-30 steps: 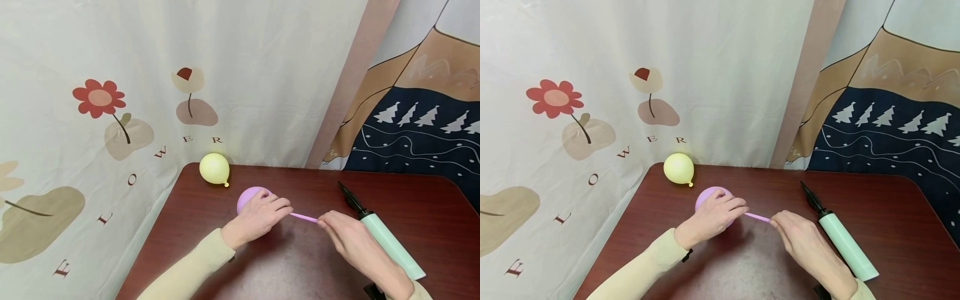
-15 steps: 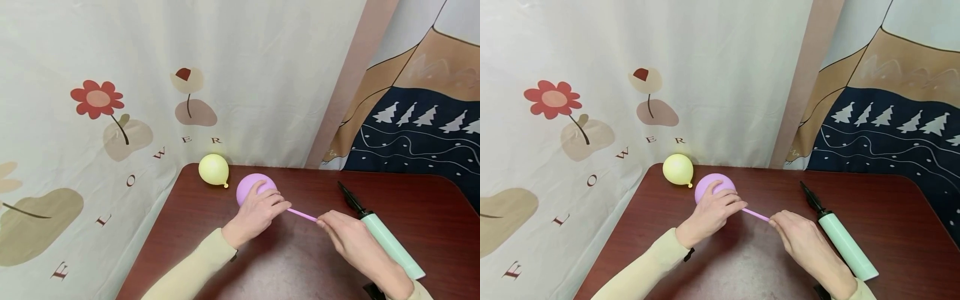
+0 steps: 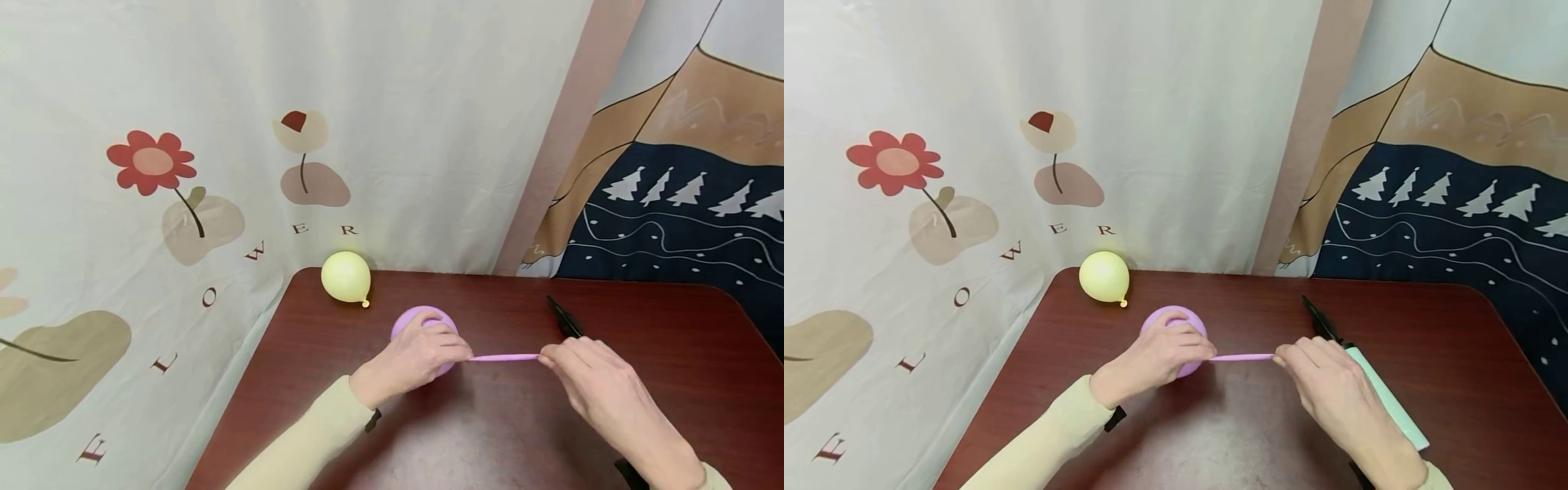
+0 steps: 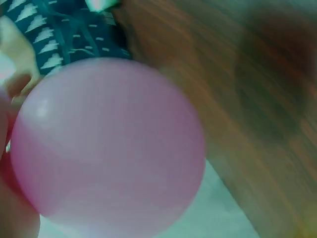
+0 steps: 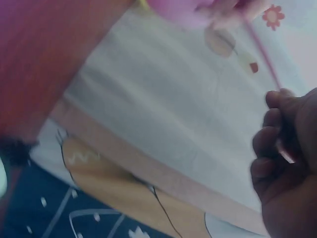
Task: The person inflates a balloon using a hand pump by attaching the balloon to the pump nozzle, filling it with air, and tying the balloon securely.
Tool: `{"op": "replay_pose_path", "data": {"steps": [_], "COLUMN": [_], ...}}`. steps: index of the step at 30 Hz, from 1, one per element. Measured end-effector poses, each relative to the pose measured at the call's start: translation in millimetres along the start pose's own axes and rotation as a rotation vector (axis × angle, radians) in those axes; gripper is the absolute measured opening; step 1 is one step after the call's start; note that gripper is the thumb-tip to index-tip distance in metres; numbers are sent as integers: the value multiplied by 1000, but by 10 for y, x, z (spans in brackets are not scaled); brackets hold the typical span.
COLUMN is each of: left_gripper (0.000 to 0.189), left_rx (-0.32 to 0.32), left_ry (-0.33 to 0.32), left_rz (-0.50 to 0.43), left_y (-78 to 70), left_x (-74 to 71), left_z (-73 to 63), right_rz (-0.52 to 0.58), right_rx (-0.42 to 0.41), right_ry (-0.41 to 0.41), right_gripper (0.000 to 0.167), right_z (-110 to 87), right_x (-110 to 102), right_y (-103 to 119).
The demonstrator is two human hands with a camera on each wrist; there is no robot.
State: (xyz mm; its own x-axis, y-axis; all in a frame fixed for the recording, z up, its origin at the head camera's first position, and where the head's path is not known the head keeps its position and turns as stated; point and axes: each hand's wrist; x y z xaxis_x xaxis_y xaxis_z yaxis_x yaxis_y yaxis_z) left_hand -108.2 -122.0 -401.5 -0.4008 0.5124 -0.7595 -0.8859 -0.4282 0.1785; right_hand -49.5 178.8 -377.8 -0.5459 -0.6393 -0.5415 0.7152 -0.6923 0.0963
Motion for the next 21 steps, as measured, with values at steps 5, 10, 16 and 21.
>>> {"op": "replay_pose_path", "data": {"steps": [5, 10, 16, 21], "left_gripper": [25, 26, 37, 36], "left_rx": [19, -14, -78, -98], "left_ry": [121, 192, 252, 263], "left_rz": [-197, -371, -506, -723], "left_y": [-63, -128, -174, -131], "left_x": [-81, -111, -105, -104], "left_z": [53, 101, 123, 173], "right_rz": [-32, -33, -45, -20], "right_rx": [-94, -85, -47, -53], "right_ry": [-58, -86, -72, -131], "right_gripper": [47, 48, 52, 48], "right_z": [119, 181, 188, 199], "right_x": [58, 149, 240, 343], "right_y": [-97, -182, -277, -324]}}
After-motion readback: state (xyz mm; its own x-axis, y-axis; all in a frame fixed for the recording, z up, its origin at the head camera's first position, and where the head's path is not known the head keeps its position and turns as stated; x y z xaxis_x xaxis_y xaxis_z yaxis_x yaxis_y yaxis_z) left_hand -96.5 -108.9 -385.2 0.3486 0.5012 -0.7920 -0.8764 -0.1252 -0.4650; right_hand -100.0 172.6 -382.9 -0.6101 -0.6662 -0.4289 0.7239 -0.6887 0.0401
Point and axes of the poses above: each hand's wrist, its own z-axis towards the middle knuckle, its own x-axis out of the palm, y = z × x, and after that the axes turned 11 degrees about -y, right-handed
